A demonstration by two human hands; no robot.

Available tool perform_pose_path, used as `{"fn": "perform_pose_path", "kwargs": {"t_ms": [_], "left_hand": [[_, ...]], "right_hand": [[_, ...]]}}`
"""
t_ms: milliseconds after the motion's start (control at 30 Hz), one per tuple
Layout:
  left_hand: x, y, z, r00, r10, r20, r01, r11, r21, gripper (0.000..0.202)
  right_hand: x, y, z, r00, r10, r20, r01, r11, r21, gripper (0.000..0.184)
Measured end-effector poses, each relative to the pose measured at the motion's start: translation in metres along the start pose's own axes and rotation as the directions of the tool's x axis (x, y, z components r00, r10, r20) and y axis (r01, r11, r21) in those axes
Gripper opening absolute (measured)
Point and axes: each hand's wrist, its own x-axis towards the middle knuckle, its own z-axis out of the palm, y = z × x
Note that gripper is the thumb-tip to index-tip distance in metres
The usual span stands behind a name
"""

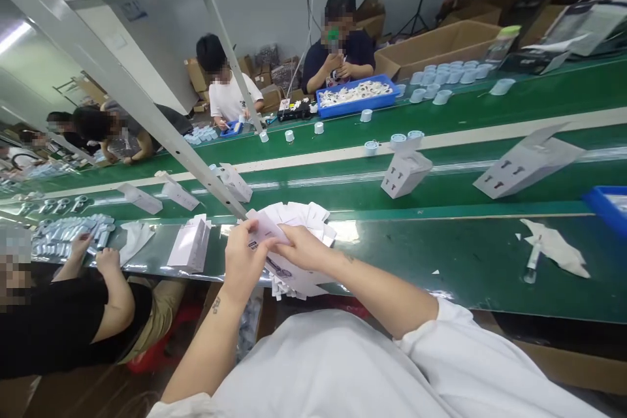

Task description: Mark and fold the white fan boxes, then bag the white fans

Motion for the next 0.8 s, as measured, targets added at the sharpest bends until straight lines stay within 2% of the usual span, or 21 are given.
{"fn": "perform_pose_path", "kwargs": {"t_ms": [67,133,200,267,333,400,467,533,600,667,733,800], "left_hand": [[0.003,0.0,-0.007,0.981,-0.178,0.073,0.181,0.983,-0.041,0.042],[0.007,-0.001,-0.019,0.934,-0.298,0.198,0.318,0.945,-0.077,0.038],[0.011,-0.003,-0.032,0.886,-0.342,0.311,0.389,0.915,-0.102,0.033],[0.013,-0.005,-0.042,0.852,-0.369,0.372,0.448,0.881,-0.152,0.032],[0.012,-0.007,-0.047,0.831,-0.4,0.387,0.509,0.828,-0.238,0.035],[0.009,-0.008,-0.048,0.831,-0.425,0.359,0.532,0.796,-0.288,0.039],[0.006,-0.007,-0.048,0.849,-0.41,0.332,0.499,0.828,-0.255,0.035],[0.002,-0.006,-0.05,0.864,-0.361,0.35,0.432,0.89,-0.147,0.02],[0.0,-0.003,-0.055,0.877,-0.301,0.375,0.326,0.945,-0.005,0.008],[-0.001,0.0,-0.063,0.882,-0.231,0.41,0.199,0.973,0.119,0.006],[-0.002,0.005,-0.073,0.848,-0.157,0.506,0.092,0.984,0.151,0.014],[-0.003,0.011,-0.084,0.778,-0.087,0.623,0.021,0.993,0.112,0.02]], "right_hand": [[-0.002,0.0,0.006,1.0,-0.029,0.003,0.029,0.999,-0.033,0.03],[-0.004,-0.002,0.007,0.999,-0.035,0.033,0.038,0.995,-0.094,0.025],[-0.005,-0.007,0.007,0.997,-0.031,0.075,0.041,0.989,-0.142,0.022],[-0.007,-0.012,0.007,0.994,-0.021,0.109,0.042,0.982,-0.185,0.02],[-0.008,-0.018,0.007,0.992,-0.019,0.122,0.045,0.976,-0.213,0.019],[-0.008,-0.021,0.008,0.991,-0.002,0.13,0.033,0.971,-0.235,0.017],[-0.007,-0.022,0.011,0.989,0.018,0.148,0.02,0.968,-0.25,0.017],[-0.006,-0.022,0.014,0.984,-0.005,0.175,0.051,0.964,-0.26,0.019],[-0.006,-0.021,0.014,0.977,-0.079,0.2,0.131,0.957,-0.26,0.024],[-0.005,-0.019,0.01,0.953,-0.138,0.27,0.201,0.954,-0.221,0.035],[-0.002,-0.013,0.003,0.901,-0.144,0.41,0.213,0.969,-0.128,0.064],[0.002,-0.004,-0.003,0.816,-0.112,0.567,0.166,0.985,-0.044,0.112]]}}
